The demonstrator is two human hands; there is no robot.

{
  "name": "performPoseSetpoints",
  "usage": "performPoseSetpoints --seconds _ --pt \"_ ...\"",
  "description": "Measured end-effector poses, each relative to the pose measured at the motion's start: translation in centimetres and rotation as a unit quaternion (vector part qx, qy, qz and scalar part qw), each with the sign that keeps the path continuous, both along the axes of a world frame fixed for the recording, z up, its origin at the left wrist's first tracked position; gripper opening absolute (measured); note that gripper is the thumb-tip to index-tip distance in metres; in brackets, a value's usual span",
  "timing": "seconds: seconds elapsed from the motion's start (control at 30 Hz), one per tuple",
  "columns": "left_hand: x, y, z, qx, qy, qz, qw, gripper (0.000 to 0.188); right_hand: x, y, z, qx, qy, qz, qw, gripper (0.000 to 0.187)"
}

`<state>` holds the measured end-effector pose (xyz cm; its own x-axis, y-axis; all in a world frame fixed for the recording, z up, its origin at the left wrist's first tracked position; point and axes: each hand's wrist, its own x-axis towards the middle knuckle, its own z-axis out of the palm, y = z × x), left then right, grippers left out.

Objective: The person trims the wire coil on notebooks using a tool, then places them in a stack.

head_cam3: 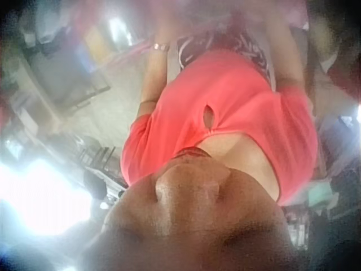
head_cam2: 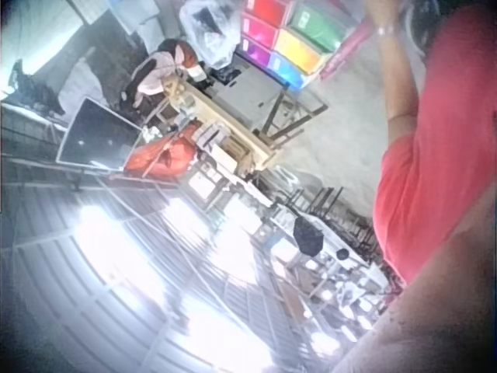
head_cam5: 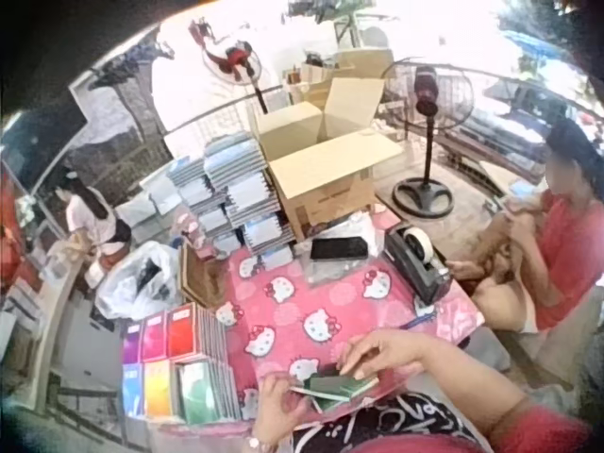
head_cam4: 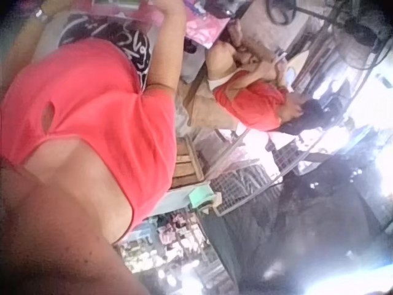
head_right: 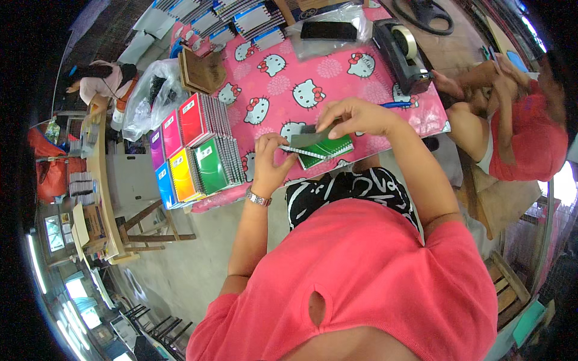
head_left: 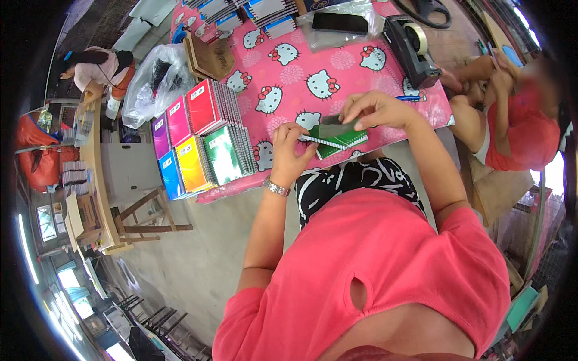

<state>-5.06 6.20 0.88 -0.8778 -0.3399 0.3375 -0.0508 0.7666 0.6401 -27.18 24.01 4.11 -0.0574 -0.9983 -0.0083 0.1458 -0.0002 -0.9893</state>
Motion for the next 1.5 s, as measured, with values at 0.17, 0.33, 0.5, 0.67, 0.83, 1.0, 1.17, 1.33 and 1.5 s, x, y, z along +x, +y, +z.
performPoseSetpoints --seconds 0.17,0.33,0.5,0.67,0.83,1.0,1.17,1.33,1.5 --pt "-0.3 -0.5 -0.1 0.040 0.008 -0.013 0.999 0.034 -0.1 -1.2 0.0 0.037 0.042 0.029 0.998 0.024" --pt "-0.6 -0.7 0.5 0.091 -0.039 -0.013 0.995 0.032 -0.2 -1.5 -0.2 0.013 -0.054 0.060 0.997 0.025" --pt "-0.7 -0.7 0.5 0.098 -0.029 -0.015 0.995 0.035 0.3 -1.9 -0.3 0.000 -0.068 0.048 0.997 0.024" --pt "-0.7 -1.0 0.5 0.102 -0.055 -0.009 0.993 0.035 0.2 -2.6 -0.9 0.021 0.007 0.036 0.999 0.023" --pt "-0.7 -1.2 0.4 0.102 -0.050 0.004 0.994 0.029 -1.3 -3.6 -3.1 -0.004 0.344 -0.130 0.930 0.029" --pt "0.3 -1.2 -1.2 0.301 -0.042 0.059 0.951 0.022 -3.9 -1.8 -4.1 -0.061 0.462 -0.224 0.856 0.035" --pt "1.9 -0.2 -2.4 0.426 -0.008 0.094 0.900 0.022 -1.9 7.7 -6.0 0.111 0.569 -0.288 0.762 0.050" --pt "2.2 0.4 -2.9 0.430 -0.005 0.107 0.896 0.023 -0.6 10.7 -6.2 0.153 0.600 -0.302 0.725 0.050" --pt "2.1 1.3 -3.3 0.412 0.053 0.112 0.903 0.024 2.4 7.7 -3.3 0.060 0.518 -0.395 0.756 0.052"
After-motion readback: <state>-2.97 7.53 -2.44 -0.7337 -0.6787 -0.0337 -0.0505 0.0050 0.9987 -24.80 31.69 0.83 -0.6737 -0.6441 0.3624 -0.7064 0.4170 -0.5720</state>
